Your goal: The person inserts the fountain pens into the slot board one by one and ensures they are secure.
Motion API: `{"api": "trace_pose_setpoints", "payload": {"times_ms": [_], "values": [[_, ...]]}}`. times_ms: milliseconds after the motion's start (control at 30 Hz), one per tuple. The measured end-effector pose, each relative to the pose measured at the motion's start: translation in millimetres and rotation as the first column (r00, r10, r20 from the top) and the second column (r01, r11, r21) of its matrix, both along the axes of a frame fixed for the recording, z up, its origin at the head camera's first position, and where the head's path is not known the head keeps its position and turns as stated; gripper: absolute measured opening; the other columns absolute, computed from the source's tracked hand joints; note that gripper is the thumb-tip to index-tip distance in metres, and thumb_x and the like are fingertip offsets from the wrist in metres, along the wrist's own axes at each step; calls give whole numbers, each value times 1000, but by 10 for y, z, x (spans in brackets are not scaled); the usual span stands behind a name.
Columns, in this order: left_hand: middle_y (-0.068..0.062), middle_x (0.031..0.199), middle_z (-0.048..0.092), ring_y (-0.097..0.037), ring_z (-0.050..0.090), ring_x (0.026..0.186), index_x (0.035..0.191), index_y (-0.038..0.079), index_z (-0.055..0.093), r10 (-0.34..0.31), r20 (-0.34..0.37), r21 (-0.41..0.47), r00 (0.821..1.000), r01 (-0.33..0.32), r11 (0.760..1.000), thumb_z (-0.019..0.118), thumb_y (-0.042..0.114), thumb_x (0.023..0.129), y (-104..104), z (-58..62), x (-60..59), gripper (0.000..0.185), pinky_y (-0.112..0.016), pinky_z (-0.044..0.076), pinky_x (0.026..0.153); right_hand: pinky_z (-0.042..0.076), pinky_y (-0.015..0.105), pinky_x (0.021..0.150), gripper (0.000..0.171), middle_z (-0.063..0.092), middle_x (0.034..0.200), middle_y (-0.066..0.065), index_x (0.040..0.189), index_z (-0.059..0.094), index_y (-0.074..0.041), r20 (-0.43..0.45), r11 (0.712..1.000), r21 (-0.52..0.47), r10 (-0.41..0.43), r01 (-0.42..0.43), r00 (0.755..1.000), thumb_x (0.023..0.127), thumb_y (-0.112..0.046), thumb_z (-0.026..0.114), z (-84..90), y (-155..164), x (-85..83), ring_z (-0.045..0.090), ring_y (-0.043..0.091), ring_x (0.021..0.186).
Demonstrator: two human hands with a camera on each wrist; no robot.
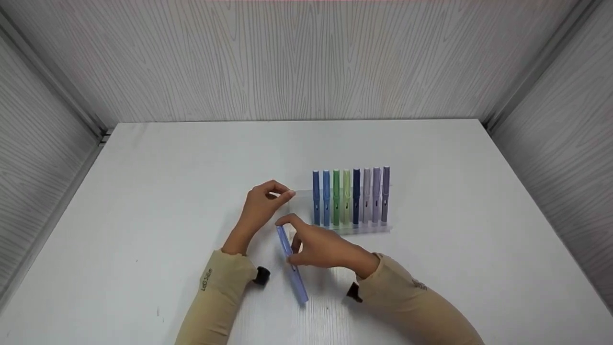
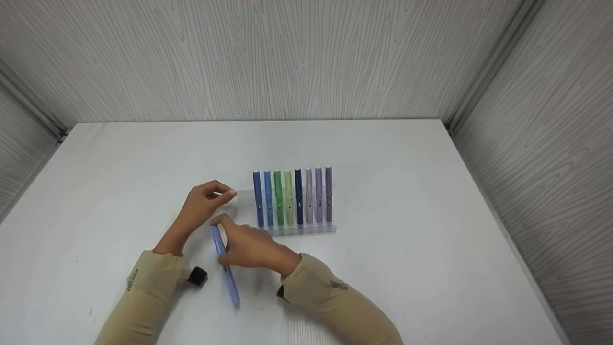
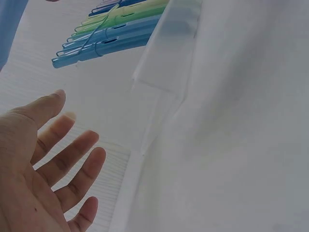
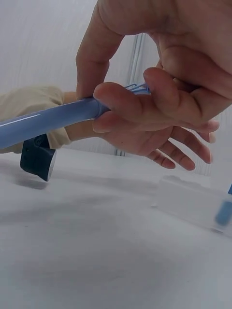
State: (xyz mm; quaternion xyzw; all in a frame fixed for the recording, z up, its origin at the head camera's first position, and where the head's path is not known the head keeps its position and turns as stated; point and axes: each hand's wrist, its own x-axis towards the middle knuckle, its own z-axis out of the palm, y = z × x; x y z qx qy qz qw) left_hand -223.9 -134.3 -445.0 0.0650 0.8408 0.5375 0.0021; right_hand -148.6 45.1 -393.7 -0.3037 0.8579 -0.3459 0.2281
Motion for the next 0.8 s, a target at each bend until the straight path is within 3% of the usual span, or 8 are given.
{"api": "trace_pose_setpoints", "payload": {"times_ms": [300, 467, 667, 800], "values": [[-6, 102, 70, -21, 65, 93, 97, 13, 71, 2, -12, -2, 1000, -2, 1000, 71, 38, 87, 1, 7, -3, 27, -34, 53, 81, 49, 28, 61, 70, 69, 93, 8, 144, 31, -22, -4, 991, -104, -89, 88, 996, 87, -10, 70, 100, 72, -91, 61, 13, 69], [-6, 101, 70, -20, 63, 94, 97, 12, 72, 11, -18, -6, 1000, -11, 1000, 70, 32, 89, 8, 11, -17, 21, -34, 53, 83, 48, 27, 57, 69, 69, 92, 8, 144, 31, -23, -97, 984, -142, -124, 109, 988, 88, -9, 68, 132, 106, -119, 60, 14, 66], [-5, 102, 71, -20, 65, 93, 97, 12, 71, 18, -7, -15, 1000, -18, 1000, 69, 28, 89, 11, 12, -23, 18, -32, 52, 79, 44, 26, 52, 68, 68, 88, 4, 143, 31, -29, -172, 970, -153, -215, 189, 961, 89, -11, 68, 153, 119, -134, 56, 11, 59], [-4, 104, 70, -20, 64, 95, 98, 13, 71, 14, 17, -16, 1000, -13, 1000, 68, 29, 89, 15, 9, -17, 19, -33, 52, 80, 42, 25, 51, 67, 68, 89, 3, 142, 32, -27, -233, 956, -162, -279, 246, 932, 88, -11, 68, 147, 107, -138, 53, 10, 56]]}}
